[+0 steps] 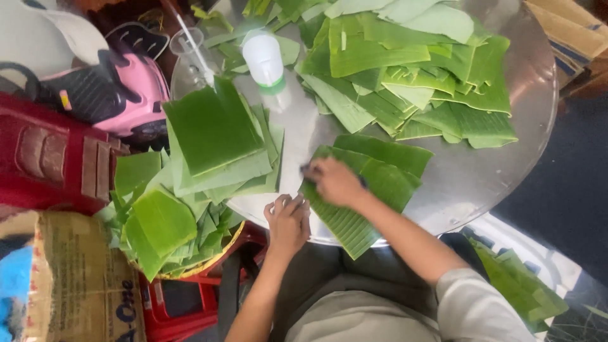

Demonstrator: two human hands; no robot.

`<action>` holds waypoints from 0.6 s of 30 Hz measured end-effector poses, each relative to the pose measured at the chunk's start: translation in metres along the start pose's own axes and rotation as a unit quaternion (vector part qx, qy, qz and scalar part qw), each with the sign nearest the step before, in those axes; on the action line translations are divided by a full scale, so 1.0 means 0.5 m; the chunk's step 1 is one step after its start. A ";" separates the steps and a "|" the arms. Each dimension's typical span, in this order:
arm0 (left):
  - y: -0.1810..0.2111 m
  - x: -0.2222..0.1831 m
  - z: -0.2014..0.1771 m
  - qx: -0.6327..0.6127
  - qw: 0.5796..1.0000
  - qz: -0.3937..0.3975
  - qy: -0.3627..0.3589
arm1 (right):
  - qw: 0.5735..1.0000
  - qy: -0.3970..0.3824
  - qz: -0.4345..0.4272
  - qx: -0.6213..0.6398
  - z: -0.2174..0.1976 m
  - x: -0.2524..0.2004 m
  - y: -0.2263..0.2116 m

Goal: Wiping banana leaves clean with a cloth and stacking them on a table.

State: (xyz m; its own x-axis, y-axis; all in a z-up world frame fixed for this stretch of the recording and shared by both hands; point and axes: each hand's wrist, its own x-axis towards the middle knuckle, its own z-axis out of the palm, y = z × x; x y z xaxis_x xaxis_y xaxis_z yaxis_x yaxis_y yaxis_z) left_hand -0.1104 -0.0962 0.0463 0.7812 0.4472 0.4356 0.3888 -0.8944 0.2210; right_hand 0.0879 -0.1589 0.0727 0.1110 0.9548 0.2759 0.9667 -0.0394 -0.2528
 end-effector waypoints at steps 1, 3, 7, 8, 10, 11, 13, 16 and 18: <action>0.001 0.003 -0.013 0.000 1.000 -0.002 -0.002 | 1.000 -0.002 -0.001 0.002 -0.001 0.009 0.038; 0.007 0.013 -0.037 -0.020 0.999 -0.018 -0.037 | 0.991 0.011 0.112 -0.072 -0.011 0.029 0.118; 0.006 0.008 -0.047 -0.028 0.999 -0.013 -0.045 | 0.985 0.019 0.135 -0.109 0.052 0.018 0.120; 0.004 0.006 -0.048 -0.017 0.999 -0.013 -0.049 | 0.996 0.005 0.083 -0.043 0.060 0.001 0.079; 0.007 0.011 -0.041 -0.010 0.998 -0.016 -0.052 | 0.999 -0.014 0.030 0.019 0.051 -0.035 0.029; 0.004 0.008 -0.038 0.001 0.999 -0.003 -0.046 | 0.999 -0.017 -0.028 0.002 0.043 -0.059 0.009; 0.005 0.005 -0.038 0.012 0.999 0.006 -0.042 | 0.996 -0.023 -0.087 -0.013 0.042 -0.077 0.024; 0.010 0.005 -0.047 0.016 0.998 0.004 -0.066 | 0.999 -0.006 0.048 -0.019 0.050 -0.069 0.116; 0.011 0.013 -0.039 0.037 0.998 0.031 -0.048 | 0.981 0.047 0.119 -0.145 0.031 -0.074 0.182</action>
State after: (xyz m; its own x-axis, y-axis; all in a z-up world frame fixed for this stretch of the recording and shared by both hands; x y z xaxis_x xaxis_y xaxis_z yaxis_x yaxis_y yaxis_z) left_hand -0.1124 -0.0980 0.0672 0.8464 0.3920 0.3606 0.3710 -0.9197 0.1289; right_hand 0.1681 -0.1933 0.0248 0.3499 0.8775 0.3279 0.9340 -0.3538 -0.0497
